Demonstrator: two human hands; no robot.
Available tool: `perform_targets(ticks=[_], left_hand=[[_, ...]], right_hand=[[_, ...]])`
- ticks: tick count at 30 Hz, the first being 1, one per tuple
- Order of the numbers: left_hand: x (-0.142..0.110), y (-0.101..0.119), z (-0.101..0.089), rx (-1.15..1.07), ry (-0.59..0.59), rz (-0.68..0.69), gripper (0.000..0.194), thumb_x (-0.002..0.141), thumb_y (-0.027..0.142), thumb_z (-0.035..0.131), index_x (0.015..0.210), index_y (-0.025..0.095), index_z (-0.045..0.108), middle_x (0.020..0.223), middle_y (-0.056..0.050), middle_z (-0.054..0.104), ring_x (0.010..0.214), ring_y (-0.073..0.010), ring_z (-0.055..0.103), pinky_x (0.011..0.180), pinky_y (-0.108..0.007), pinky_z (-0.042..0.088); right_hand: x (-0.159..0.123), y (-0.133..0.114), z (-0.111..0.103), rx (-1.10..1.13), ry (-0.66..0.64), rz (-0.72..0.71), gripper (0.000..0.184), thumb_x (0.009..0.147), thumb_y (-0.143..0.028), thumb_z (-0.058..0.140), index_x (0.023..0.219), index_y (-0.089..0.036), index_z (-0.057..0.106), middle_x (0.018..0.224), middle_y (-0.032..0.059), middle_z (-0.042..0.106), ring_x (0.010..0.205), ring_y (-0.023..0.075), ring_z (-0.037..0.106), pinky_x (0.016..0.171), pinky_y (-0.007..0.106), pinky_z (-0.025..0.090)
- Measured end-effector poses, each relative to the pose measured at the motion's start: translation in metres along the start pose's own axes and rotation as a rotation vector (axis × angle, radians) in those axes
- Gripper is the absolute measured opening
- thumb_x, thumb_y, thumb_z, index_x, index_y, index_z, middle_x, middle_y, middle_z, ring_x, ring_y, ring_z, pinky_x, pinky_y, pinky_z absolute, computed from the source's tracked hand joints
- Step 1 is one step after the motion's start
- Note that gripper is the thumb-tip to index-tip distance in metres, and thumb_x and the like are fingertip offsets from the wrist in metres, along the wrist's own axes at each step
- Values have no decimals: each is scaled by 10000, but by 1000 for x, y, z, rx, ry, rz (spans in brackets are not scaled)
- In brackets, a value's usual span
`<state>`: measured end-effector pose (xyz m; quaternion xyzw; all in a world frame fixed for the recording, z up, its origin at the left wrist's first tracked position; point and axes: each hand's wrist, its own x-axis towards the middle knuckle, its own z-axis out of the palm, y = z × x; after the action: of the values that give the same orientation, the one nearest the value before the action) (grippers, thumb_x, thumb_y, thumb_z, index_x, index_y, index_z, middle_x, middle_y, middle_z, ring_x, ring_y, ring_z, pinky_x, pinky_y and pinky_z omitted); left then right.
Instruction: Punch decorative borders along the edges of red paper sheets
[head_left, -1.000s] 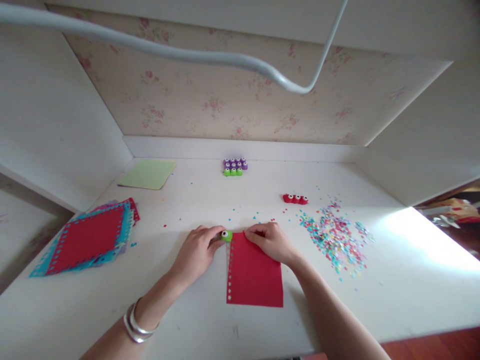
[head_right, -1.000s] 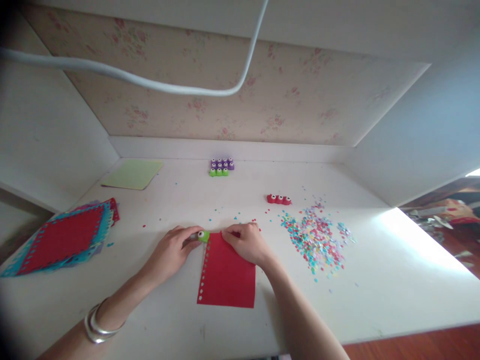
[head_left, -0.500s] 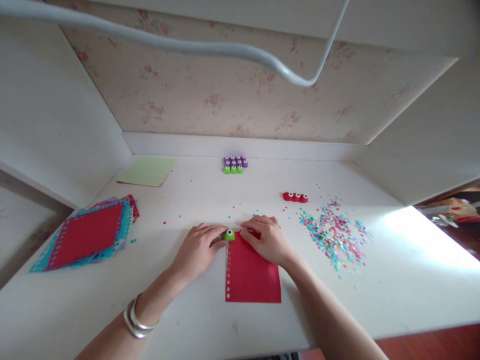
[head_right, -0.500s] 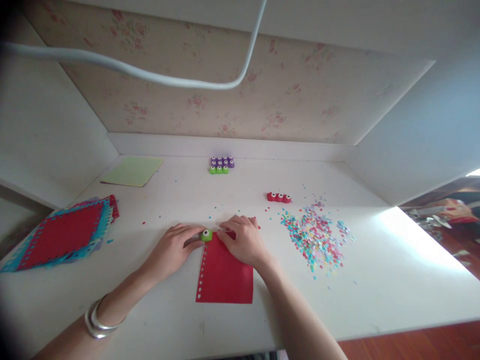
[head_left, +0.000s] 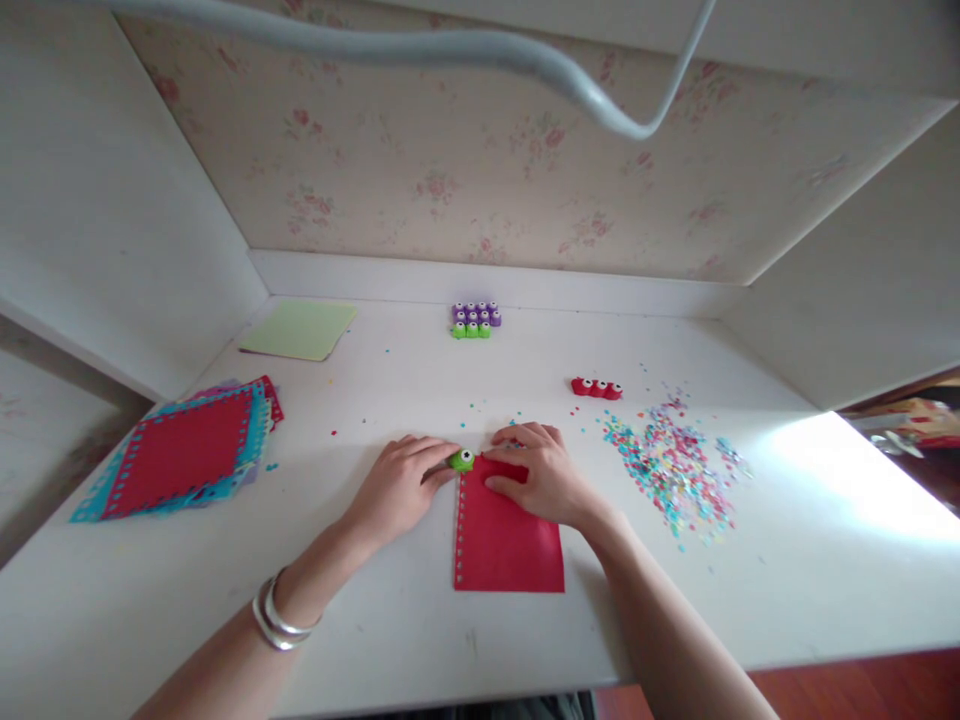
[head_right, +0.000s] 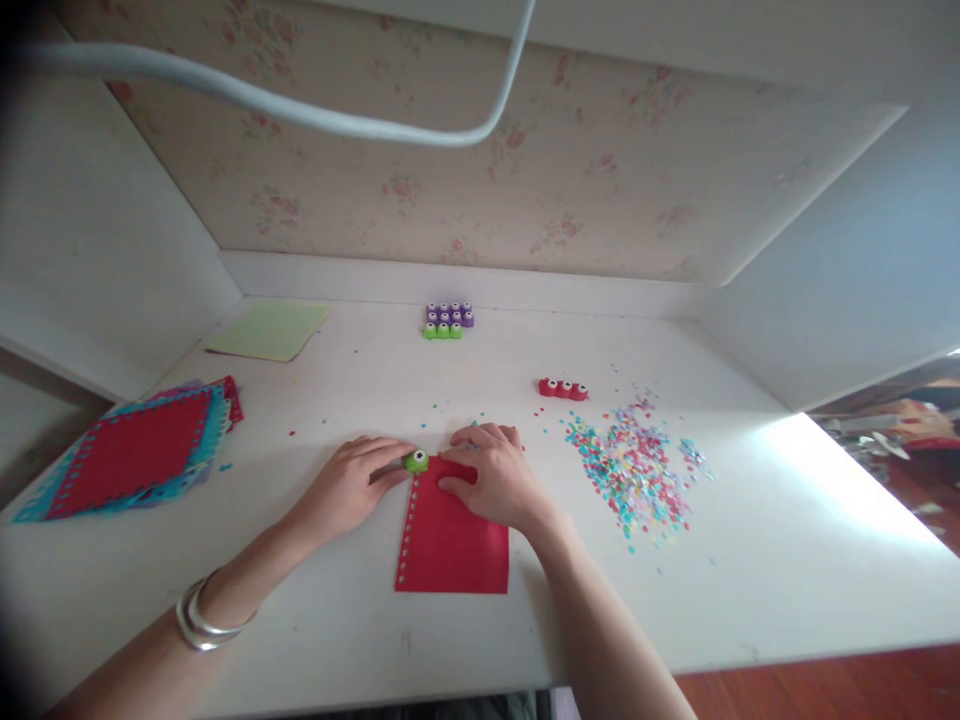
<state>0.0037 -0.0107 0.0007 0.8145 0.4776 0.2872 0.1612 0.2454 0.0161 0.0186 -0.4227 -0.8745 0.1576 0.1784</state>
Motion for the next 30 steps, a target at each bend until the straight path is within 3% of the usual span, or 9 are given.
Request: perform_targets(ticks=[30], left_hand=[[0,0,-2,-60,-5,-20,290,892,211,647,1177,259,666,1139,-46,717,1031,-230,643,947,-416,492]], right_hand=[[0,-2,-1,21,-13,-2,260,836,-360,712,1096,-358,727,1197,27,659,1097,254,539,1006,462,302]])
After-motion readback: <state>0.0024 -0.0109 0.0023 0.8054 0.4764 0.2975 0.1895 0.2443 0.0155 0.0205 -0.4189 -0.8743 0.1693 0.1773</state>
